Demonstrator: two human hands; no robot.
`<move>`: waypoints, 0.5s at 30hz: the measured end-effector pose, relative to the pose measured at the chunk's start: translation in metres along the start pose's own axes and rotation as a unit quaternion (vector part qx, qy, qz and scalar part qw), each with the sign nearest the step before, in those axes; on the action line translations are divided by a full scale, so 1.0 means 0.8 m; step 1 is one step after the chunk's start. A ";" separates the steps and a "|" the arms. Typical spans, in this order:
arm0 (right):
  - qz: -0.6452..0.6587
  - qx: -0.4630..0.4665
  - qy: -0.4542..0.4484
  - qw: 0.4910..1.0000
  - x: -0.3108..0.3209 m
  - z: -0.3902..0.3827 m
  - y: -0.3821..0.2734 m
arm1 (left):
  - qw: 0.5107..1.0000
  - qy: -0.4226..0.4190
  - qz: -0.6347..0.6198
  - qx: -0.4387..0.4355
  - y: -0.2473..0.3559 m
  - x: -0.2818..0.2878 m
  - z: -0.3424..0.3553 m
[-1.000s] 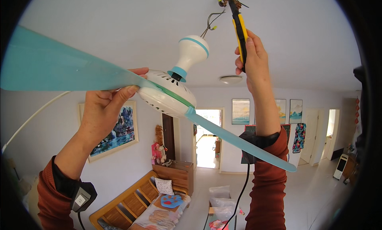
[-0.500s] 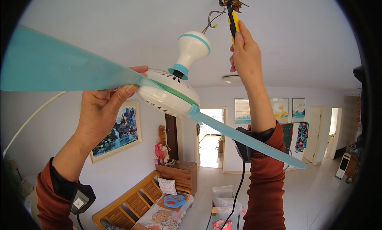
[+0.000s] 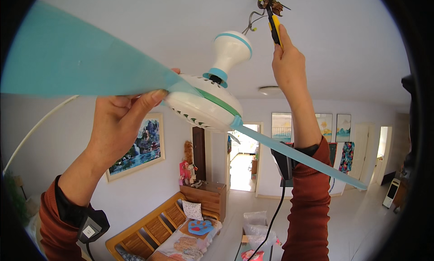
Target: The person stands on a chair and uses a utility knife to cut wires on the ceiling, then hangs a small ceiling fan from the ceiling hook. The person also moves a child's balance bike and adjusts a cushion on a chair during the process.
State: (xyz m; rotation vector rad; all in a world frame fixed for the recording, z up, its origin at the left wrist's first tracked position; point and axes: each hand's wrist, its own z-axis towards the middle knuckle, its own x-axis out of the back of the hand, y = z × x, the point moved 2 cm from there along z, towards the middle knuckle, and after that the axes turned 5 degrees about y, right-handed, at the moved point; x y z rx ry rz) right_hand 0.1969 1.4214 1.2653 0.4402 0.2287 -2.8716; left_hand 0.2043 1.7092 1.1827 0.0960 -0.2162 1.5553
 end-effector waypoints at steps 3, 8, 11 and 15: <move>-0.007 0.035 0.007 0.999 -0.009 0.005 -0.004 | 1.000 -0.005 0.003 0.000 0.001 -0.001 0.000; -0.027 0.033 0.019 0.999 -0.013 -0.005 0.006 | 1.000 0.000 0.016 -0.003 0.000 0.001 -0.001; -0.020 0.040 0.034 0.998 -0.020 -0.010 0.006 | 0.999 0.009 0.044 0.018 -0.003 0.006 0.001; -0.025 0.051 0.058 0.997 -0.032 -0.006 0.003 | 0.999 0.009 0.023 0.024 -0.005 0.007 -0.002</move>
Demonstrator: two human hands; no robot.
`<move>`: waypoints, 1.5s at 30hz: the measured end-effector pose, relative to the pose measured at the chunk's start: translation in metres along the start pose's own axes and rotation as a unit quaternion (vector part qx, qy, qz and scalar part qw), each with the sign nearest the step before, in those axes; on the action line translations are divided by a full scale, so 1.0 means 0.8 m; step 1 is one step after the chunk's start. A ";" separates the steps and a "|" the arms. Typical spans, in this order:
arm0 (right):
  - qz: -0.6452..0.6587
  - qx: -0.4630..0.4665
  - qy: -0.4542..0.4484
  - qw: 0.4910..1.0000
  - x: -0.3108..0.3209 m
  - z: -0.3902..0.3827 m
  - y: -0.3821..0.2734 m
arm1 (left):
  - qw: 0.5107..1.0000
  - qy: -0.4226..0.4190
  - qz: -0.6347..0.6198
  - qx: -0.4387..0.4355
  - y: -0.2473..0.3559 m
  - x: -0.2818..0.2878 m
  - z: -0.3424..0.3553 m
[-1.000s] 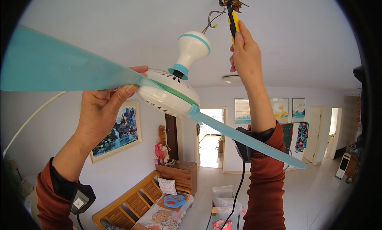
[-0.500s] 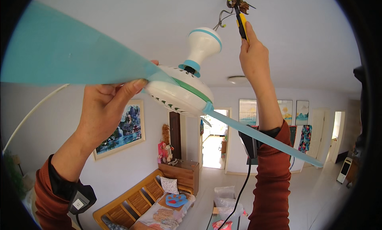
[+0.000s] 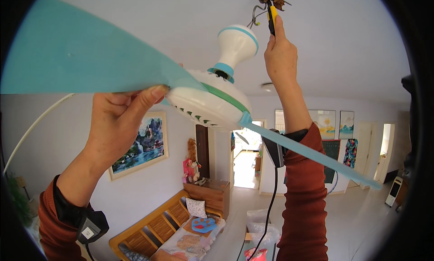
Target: The person stands on a chair and uses a utility knife to cut wires on the ceiling, then hangs a small ceiling fan from the ceiling hook. The person also moves a child's balance bike and adjusts a cushion on a chair during the process.
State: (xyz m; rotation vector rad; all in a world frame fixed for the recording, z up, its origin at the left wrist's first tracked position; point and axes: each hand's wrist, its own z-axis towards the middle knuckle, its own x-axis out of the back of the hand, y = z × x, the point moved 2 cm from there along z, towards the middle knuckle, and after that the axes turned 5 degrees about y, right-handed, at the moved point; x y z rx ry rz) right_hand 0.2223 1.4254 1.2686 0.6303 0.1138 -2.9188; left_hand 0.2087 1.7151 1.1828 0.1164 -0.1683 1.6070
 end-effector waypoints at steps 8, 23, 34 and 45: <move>0.023 -0.020 0.006 1.000 -0.012 -0.005 0.017 | 0.999 -0.002 0.047 -0.005 0.016 0.008 0.003; 0.489 -0.354 -0.026 0.797 -0.011 -0.092 0.024 | 0.996 -0.019 -0.064 -0.054 -0.018 -0.014 -0.009; 0.634 -0.286 0.050 0.717 -0.030 0.040 0.033 | 0.997 -0.029 0.002 -0.065 -0.020 -0.009 -0.004; 0.675 -0.337 0.031 0.655 -0.057 0.089 0.031 | 0.995 0.002 0.066 -0.073 -0.004 0.017 0.011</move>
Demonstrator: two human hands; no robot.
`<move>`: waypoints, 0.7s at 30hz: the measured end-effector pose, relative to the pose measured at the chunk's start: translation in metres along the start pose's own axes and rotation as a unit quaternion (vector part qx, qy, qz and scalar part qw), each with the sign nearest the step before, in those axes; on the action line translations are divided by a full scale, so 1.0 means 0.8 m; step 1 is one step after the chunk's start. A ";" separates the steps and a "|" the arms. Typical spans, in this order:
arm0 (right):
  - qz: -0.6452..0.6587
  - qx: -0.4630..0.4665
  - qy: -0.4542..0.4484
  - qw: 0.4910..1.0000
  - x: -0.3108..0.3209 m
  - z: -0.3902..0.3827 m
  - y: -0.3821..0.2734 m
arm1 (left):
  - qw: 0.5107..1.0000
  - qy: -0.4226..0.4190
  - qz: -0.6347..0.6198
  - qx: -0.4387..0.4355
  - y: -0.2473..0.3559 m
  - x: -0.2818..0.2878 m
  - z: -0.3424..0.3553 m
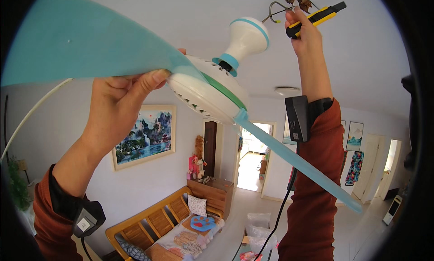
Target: The person stands on a chair and uses a utility knife to cut wires on the ceiling, then hangs a small ceiling fan from the ceiling hook. The person also moves a child's balance bike and adjusts a cushion on a chair during the process.
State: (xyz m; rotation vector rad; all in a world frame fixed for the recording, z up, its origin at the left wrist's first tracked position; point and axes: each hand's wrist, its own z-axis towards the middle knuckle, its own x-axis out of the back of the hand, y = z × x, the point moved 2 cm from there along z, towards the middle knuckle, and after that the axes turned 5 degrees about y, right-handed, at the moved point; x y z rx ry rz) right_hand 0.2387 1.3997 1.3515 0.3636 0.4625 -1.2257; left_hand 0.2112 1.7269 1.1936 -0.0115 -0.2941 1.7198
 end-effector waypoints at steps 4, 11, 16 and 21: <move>0.000 -0.038 0.009 0.999 -0.006 0.002 -0.008 | 0.999 0.023 0.024 0.032 0.007 0.006 -0.003; 0.078 0.009 0.123 0.989 -0.015 0.006 -0.012 | 0.998 0.021 -0.027 0.053 -0.005 -0.007 0.007; 0.101 -0.009 0.105 0.989 -0.013 0.015 -0.003 | 0.998 0.018 -0.015 0.063 -0.007 -0.009 0.008; 0.174 -0.037 0.113 0.978 -0.013 0.032 0.003 | 0.999 0.021 -0.009 0.026 -0.001 -0.003 0.025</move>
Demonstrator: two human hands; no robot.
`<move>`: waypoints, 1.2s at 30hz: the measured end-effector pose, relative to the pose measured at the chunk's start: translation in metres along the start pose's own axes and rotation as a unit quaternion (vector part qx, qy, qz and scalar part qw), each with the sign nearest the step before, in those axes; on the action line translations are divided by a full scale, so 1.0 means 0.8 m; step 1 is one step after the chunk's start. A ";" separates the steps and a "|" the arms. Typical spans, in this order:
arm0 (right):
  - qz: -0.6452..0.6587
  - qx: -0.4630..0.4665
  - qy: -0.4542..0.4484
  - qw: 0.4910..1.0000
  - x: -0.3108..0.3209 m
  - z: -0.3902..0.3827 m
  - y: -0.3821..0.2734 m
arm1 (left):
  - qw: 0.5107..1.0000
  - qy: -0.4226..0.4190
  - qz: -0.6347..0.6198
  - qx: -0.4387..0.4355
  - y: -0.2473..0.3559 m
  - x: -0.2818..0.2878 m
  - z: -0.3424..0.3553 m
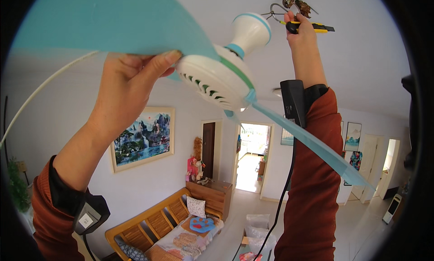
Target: The person stands on a chair and uses a utility knife to cut wires on the ceiling, then hangs a small ceiling fan from the ceiling hook. The person also moves a child's balance bike and adjusts a cushion on a chair during the process.
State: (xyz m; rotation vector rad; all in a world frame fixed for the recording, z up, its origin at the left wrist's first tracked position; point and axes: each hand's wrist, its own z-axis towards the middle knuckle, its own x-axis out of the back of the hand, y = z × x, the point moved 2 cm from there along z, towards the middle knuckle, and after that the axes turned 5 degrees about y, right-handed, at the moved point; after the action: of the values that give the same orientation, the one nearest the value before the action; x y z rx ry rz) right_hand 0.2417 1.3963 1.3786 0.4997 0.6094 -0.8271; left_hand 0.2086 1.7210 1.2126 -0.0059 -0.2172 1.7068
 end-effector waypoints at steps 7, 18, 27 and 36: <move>-0.058 -0.001 0.012 0.998 0.043 -0.015 -0.011 | 0.997 -0.009 -0.048 0.059 0.005 -0.010 -0.019; -0.227 -0.037 -0.125 0.965 0.068 -0.086 -0.042 | 0.987 -0.075 -0.080 0.116 0.035 -0.009 -0.107; -0.300 -0.222 -0.189 0.908 0.076 -0.152 0.053 | 0.932 0.002 -0.086 0.351 0.045 0.022 -0.223; -0.329 -0.360 -0.248 0.837 0.139 -0.268 0.140 | 0.863 0.104 -0.057 0.491 0.066 0.113 -0.396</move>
State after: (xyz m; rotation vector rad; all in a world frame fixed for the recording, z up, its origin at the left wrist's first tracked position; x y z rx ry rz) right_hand 0.3255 1.5370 1.1688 -0.6535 0.5529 -1.2299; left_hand 0.1841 1.8474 0.9052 0.5655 0.8157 1.5158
